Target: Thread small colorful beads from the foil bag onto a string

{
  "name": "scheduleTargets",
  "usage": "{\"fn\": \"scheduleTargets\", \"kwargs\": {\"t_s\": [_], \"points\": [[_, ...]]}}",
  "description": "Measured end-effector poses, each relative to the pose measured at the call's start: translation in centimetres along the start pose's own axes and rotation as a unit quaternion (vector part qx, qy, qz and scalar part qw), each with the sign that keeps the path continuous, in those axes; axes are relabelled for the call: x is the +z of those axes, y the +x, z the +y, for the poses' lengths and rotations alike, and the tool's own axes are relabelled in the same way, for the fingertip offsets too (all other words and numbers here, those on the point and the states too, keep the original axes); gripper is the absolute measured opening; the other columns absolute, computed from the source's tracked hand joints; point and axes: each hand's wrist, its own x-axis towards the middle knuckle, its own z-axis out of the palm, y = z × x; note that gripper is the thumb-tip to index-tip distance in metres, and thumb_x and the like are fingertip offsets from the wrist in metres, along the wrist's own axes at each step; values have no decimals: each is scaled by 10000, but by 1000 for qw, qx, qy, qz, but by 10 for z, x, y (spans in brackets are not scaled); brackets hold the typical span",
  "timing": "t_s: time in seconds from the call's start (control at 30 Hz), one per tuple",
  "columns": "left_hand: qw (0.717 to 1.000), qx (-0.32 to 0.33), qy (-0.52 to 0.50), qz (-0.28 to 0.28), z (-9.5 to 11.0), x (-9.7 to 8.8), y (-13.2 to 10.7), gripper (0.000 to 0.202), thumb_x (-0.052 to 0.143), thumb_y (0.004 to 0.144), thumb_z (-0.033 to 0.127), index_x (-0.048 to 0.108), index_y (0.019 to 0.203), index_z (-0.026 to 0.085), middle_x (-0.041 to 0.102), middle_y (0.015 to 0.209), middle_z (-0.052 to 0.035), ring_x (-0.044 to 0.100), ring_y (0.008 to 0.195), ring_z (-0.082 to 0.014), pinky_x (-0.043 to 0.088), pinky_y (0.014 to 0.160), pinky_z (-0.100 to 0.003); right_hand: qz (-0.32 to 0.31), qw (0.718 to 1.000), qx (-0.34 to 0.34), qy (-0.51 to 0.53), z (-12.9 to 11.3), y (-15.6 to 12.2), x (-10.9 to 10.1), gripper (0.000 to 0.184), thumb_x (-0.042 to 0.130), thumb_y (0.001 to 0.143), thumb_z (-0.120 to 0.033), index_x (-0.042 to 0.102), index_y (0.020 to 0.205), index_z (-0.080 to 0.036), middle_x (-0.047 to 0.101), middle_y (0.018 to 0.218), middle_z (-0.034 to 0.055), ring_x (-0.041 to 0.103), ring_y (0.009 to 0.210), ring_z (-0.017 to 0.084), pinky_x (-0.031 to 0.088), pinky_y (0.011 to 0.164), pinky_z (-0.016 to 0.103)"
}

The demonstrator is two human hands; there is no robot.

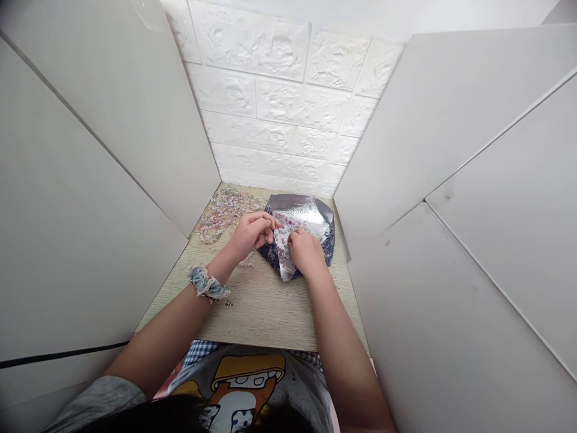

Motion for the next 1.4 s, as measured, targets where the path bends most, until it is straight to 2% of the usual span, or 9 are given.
{"fn": "scheduleTargets", "kwargs": {"t_s": [0.1,0.23,0.43,0.6,0.77,0.93,1.13,1.27,1.4], "points": [[1000,1,-12,0,1,0,0,117,437,647,203,478,561,136,345,369,69,270,312,-21,173,343,-171,17,1000,1,25,1,1,0,165,340,801,-173,505,801,-184,540,875,65,504,757,197,317,584,287],[998,1,35,44,1,1,1,126,476,651,240,481,572,142,279,365,86,237,339,-23,188,369,-179,60,990,21,129,1,1,0,150,299,823,-198,447,846,-191,524,883,62,486,776,194,335,612,290],[991,50,108,66,-6,-1,4,201,493,675,309,590,678,132,487,515,29,393,460,-47,306,450,-180,127,946,32,296,-2,3,-1,169,269,848,-285,415,847,-199,514,796,30,486,739,172,356,642,287],[993,28,99,54,-9,-2,4,137,437,659,223,524,598,138,492,491,27,435,409,-56,328,405,-177,169,901,50,396,-2,3,-2,231,281,850,-374,439,835,-206,551,866,32,530,733,161,382,656,290],[995,-6,86,42,-5,-1,2,185,420,642,207,578,682,120,576,576,-2,419,354,-45,324,371,-186,170,868,51,464,-2,5,0,221,310,842,-391,438,823,-211,557,916,27,561,715,142,409,657,283],[999,-26,29,29,0,0,1,116,397,624,150,468,534,138,307,351,72,251,304,-25,170,336,-168,161,858,60,484,-2,4,0,218,331,832,-401,441,816,-213,567,902,21,568,715,141,422,641,277],[997,-44,50,33,0,2,1,102,418,665,187,439,570,156,258,389,84,209,337,-26,160,365,-170,148,850,61,501,-4,4,0,216,355,817,-404,436,784,-206,570,892,16,565,696,134,433,658,282],[992,1,118,51,-1,2,2,155,464,678,262,522,594,145,381,439,58,316,417,-47,251,427,-184,122,830,63,540,-5,5,0,208,391,794,-407,442,791,-205,568,896,12,562,676,123,442,673,291],[987,30,154,33,-1,2,2,197,501,670,291,599,626,125,527,575,18,422,548,-71,316,530,-193,98,781,68,613,-7,6,-2,212,483,735,-396,452,808,-200,577,842,7,552,640,106,452,664,284]]}}
